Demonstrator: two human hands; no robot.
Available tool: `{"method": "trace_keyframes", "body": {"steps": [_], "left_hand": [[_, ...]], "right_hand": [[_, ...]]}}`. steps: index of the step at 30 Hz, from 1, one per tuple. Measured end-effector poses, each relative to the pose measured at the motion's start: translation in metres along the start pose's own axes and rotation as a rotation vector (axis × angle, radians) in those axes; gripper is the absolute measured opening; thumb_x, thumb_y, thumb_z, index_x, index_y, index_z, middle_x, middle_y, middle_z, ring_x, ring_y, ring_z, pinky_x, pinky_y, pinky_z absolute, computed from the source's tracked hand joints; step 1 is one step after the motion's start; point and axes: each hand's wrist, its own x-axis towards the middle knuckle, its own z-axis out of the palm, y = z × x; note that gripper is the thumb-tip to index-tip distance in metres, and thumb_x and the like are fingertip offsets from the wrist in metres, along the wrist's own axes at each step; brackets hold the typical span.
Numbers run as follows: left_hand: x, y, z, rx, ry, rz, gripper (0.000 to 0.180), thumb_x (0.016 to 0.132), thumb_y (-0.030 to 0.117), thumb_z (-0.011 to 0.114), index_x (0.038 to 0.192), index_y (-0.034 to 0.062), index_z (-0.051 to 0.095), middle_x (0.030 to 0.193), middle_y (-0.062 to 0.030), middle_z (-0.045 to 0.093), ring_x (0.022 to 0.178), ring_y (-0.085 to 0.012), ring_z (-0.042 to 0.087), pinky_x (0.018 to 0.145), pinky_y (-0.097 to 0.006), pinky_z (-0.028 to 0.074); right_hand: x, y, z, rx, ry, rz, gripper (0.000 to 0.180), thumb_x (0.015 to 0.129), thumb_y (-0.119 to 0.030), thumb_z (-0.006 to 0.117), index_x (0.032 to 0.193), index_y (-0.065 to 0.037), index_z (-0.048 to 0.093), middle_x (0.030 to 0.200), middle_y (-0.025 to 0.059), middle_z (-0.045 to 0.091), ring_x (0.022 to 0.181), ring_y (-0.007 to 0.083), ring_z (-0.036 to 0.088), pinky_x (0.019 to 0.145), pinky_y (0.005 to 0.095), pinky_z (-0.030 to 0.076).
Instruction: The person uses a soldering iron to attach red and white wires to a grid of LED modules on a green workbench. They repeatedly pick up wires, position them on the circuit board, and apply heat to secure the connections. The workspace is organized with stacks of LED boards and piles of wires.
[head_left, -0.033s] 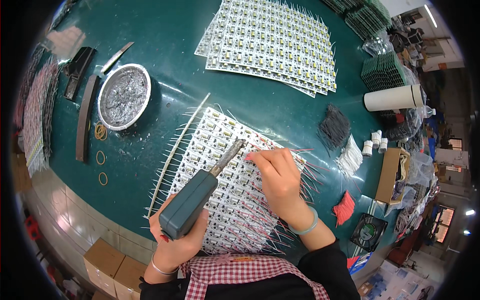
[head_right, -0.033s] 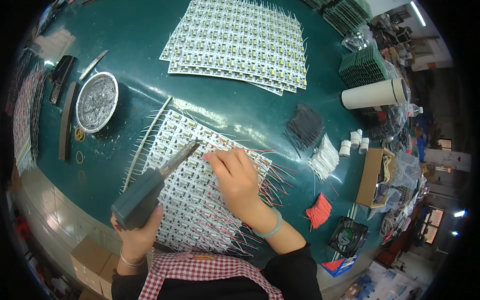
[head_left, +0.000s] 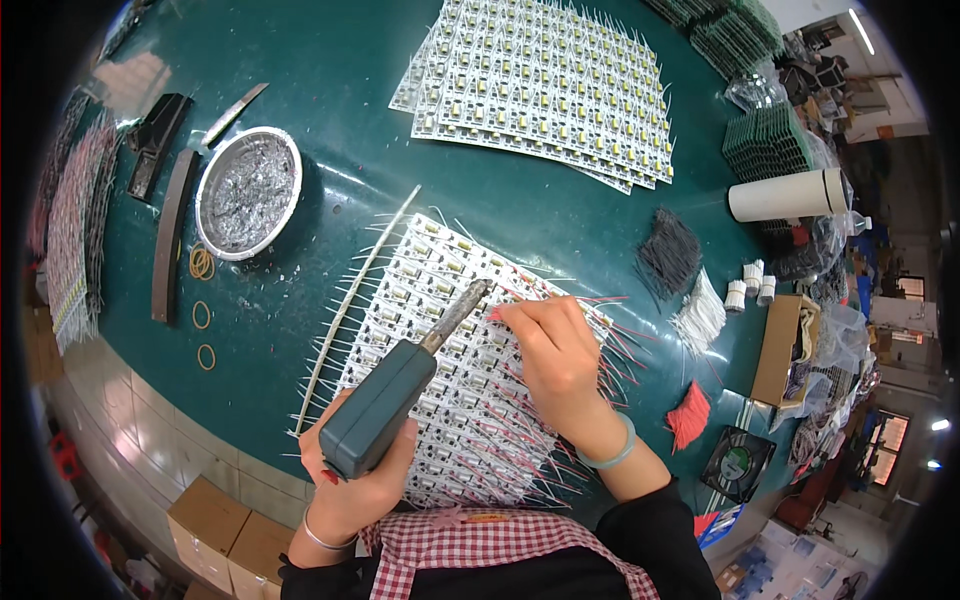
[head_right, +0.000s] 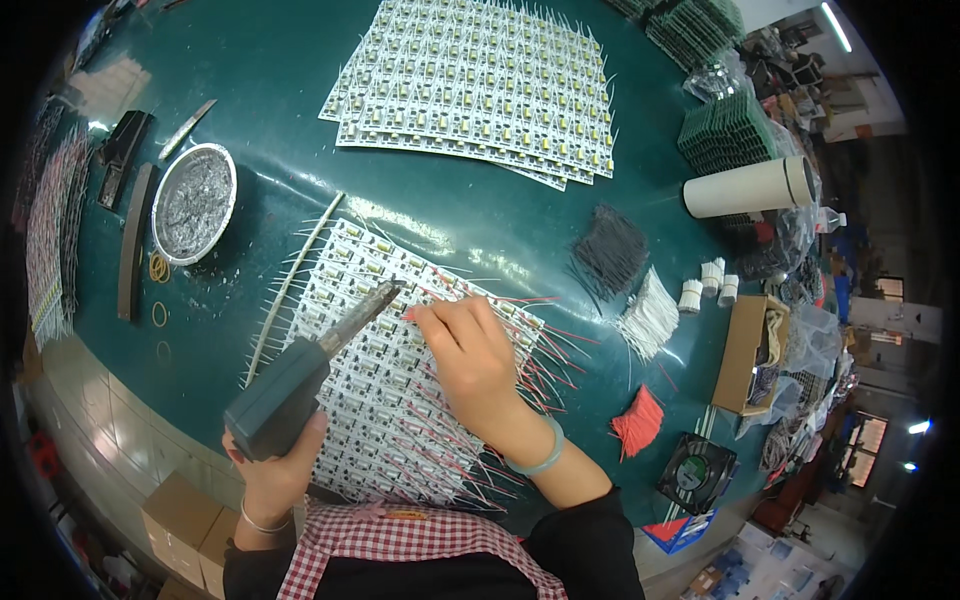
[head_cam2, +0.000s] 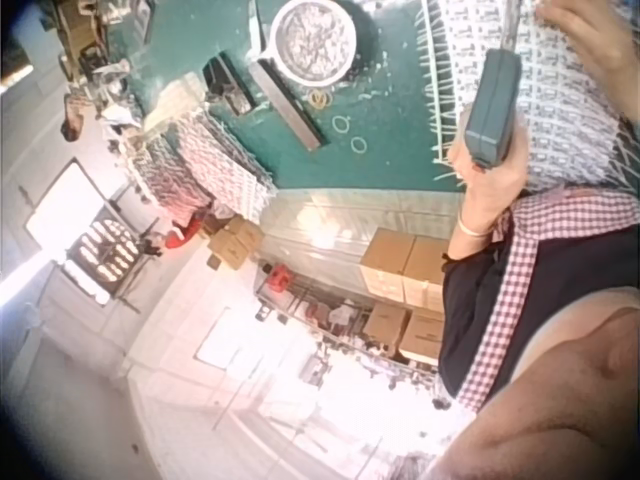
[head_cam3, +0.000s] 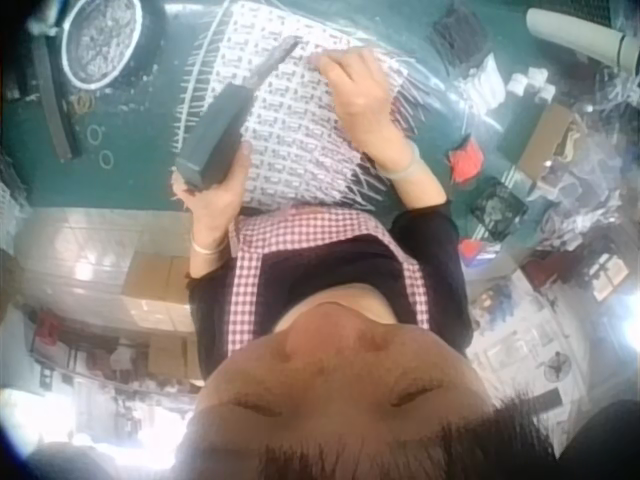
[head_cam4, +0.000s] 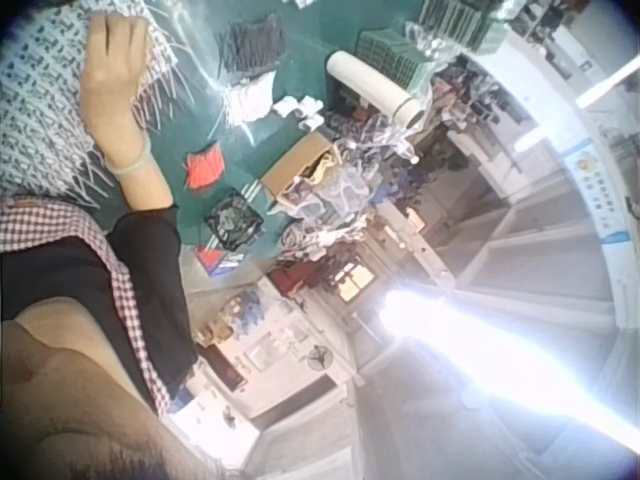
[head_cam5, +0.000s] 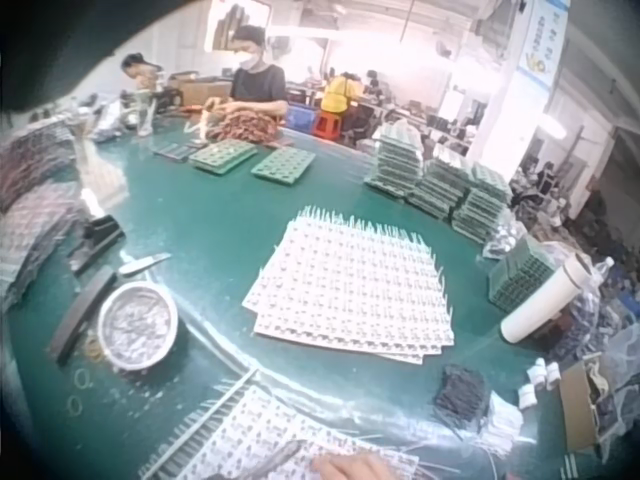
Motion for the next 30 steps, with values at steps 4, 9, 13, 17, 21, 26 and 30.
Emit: {"method": "trace_keyframes", "body": {"steps": [4, 9, 13, 17, 21, 26, 30], "left_hand": [[-0.005, 0.002, -0.001, -0.028, -0.021, -0.071, 0.018, 0.074, -0.003, 0.073, 0.092, -0.0074, 0.070, 0.085, -0.0137, 0.068, 0.067, -0.0159, 0.063, 0.059, -0.027, 0.049], [-0.009, 0.000, 0.000, -0.023, -0.007, -0.050, 0.019, 0.074, -0.004, 0.073, 0.092, -0.0068, 0.069, 0.085, -0.0122, 0.067, 0.067, -0.0138, 0.062, 0.059, -0.026, 0.049], [-0.013, -0.002, 0.001, -0.061, -0.004, -0.121, 0.017, 0.074, -0.004, 0.073, 0.090, -0.0048, 0.068, 0.082, -0.0097, 0.066, 0.065, -0.0123, 0.060, 0.058, -0.025, 0.047], [-0.012, -0.001, 0.000, 0.006, -0.024, -0.093, 0.016, 0.074, -0.003, 0.074, 0.089, -0.0030, 0.067, 0.079, -0.0081, 0.065, 0.063, -0.0114, 0.058, 0.057, -0.025, 0.045], [-0.013, -0.002, 0.003, 0.000, -0.003, -0.071, 0.015, 0.074, -0.003, 0.074, 0.087, -0.0026, 0.066, 0.077, -0.0087, 0.064, 0.062, -0.0120, 0.058, 0.057, -0.026, 0.046], [-0.013, -0.001, 0.006, -0.017, 0.049, -0.063, 0.014, 0.074, -0.003, 0.073, 0.084, -0.0021, 0.063, 0.076, -0.0092, 0.063, 0.062, -0.0138, 0.059, 0.058, -0.027, 0.046], [-0.015, -0.005, 0.005, 0.004, 0.037, -0.043, 0.015, 0.073, -0.003, 0.073, 0.083, -0.0021, 0.062, 0.074, -0.0098, 0.062, 0.061, -0.0149, 0.059, 0.057, -0.027, 0.046]], "right_hand": [[-0.003, -0.002, 0.002, 0.005, -0.032, 0.019, 0.035, 0.066, 0.006, 0.064, 0.101, 0.001, 0.066, 0.092, 0.0097, 0.062, 0.080, 0.0248, 0.058, 0.065, 0.0331, 0.050], [-0.003, -0.004, 0.001, 0.000, -0.055, 0.036, 0.031, 0.069, 0.006, 0.064, 0.100, 0.002, 0.066, 0.093, 0.0098, 0.061, 0.081, 0.0245, 0.057, 0.065, 0.0333, 0.050], [-0.003, -0.006, 0.001, -0.006, -0.061, 0.052, 0.030, 0.070, 0.006, 0.064, 0.100, 0.002, 0.065, 0.093, 0.0099, 0.060, 0.080, 0.0248, 0.057, 0.065, 0.0334, 0.050], [-0.003, -0.008, 0.001, -0.029, -0.081, 0.064, 0.031, 0.070, 0.007, 0.064, 0.101, 0.002, 0.065, 0.093, 0.0104, 0.059, 0.081, 0.0252, 0.057, 0.066, 0.0340, 0.050], [-0.001, -0.009, 0.000, -0.039, -0.104, 0.070, 0.032, 0.069, 0.007, 0.064, 0.101, 0.004, 0.065, 0.094, 0.0110, 0.058, 0.082, 0.0257, 0.056, 0.067, 0.0345, 0.049], [0.001, -0.010, -0.001, -0.044, -0.125, 0.062, 0.032, 0.069, 0.007, 0.064, 0.101, 0.005, 0.064, 0.093, 0.0118, 0.057, 0.083, 0.0264, 0.055, 0.067, 0.0348, 0.049], [0.003, -0.011, -0.001, -0.044, -0.142, 0.059, 0.031, 0.069, 0.007, 0.063, 0.100, 0.005, 0.064, 0.092, 0.0117, 0.056, 0.082, 0.0264, 0.055, 0.067, 0.0347, 0.048]]}}
